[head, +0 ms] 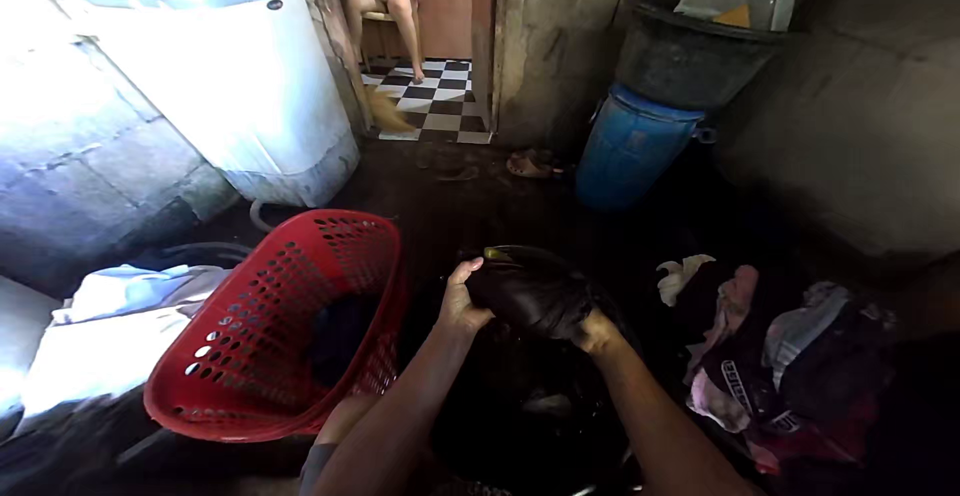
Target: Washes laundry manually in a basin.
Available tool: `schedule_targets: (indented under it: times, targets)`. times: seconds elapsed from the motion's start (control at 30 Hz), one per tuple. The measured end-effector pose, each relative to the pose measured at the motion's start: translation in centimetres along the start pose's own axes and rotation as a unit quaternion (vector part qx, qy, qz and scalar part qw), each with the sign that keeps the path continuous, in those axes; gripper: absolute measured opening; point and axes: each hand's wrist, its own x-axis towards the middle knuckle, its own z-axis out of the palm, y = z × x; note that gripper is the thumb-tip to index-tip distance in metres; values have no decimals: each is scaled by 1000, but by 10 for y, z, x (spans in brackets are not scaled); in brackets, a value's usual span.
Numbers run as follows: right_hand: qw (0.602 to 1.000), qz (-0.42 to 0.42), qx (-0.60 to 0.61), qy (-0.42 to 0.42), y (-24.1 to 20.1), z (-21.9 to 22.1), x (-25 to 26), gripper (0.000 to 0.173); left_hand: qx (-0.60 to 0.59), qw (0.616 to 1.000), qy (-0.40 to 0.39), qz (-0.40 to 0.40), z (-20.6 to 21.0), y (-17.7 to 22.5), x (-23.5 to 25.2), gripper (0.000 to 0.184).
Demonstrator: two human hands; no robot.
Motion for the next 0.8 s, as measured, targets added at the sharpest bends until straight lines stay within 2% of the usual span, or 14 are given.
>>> schedule_targets:
  times: [0.07,0.1,0.2,0.23,0.27,0.33,0.4,0.43,0.5,0.53,0.63,0.7,0.77,0.8]
  targets:
    - [987,-28,-82,-138,-3,-21,5,27,-45,999,11,-15,-5,4,4,29]
    - [975,-55,-86,-199,-5,-31,8,37,-57,998,13,-17,-6,5,5,32]
    - [949,-123,-49,-285,-9,-44,16,108,-66,997,11,-32,-4,8,3,42]
    - [944,-153,-19,-292,-8,-41,18,121,-70,997,6,-40,-2,7,2,44]
    - [940,-183,28,-286,-4,-34,19,121,-76,996,-3,-46,1,5,0,46]
    - [939,-196,151,-239,1,-8,10,100,-75,996,-22,-41,8,-1,-7,45]
    - [941,-169,242,-167,-1,21,-10,54,-48,999,-23,6,16,-6,-13,35]
    - [938,-150,277,-146,-4,29,-15,48,-20,999,-11,40,20,-7,-16,29]
    - [924,-130,329,-141,-7,34,-13,55,58,992,29,112,28,-8,-21,19]
    - [921,-118,342,-144,-8,33,-10,60,98,983,44,150,32,-9,-24,20]
    - [922,-68,340,-175,-7,27,-1,69,203,947,25,247,42,-17,-43,40]
    - [926,-35,312,-210,-9,20,3,55,264,918,-18,294,40,-31,-53,48]
    - [931,-7,283,-228,-11,12,6,38,357,864,-84,344,26,-48,-53,62]
    - [939,8,269,-212,-11,10,4,35,402,830,-108,371,19,-57,-49,65]
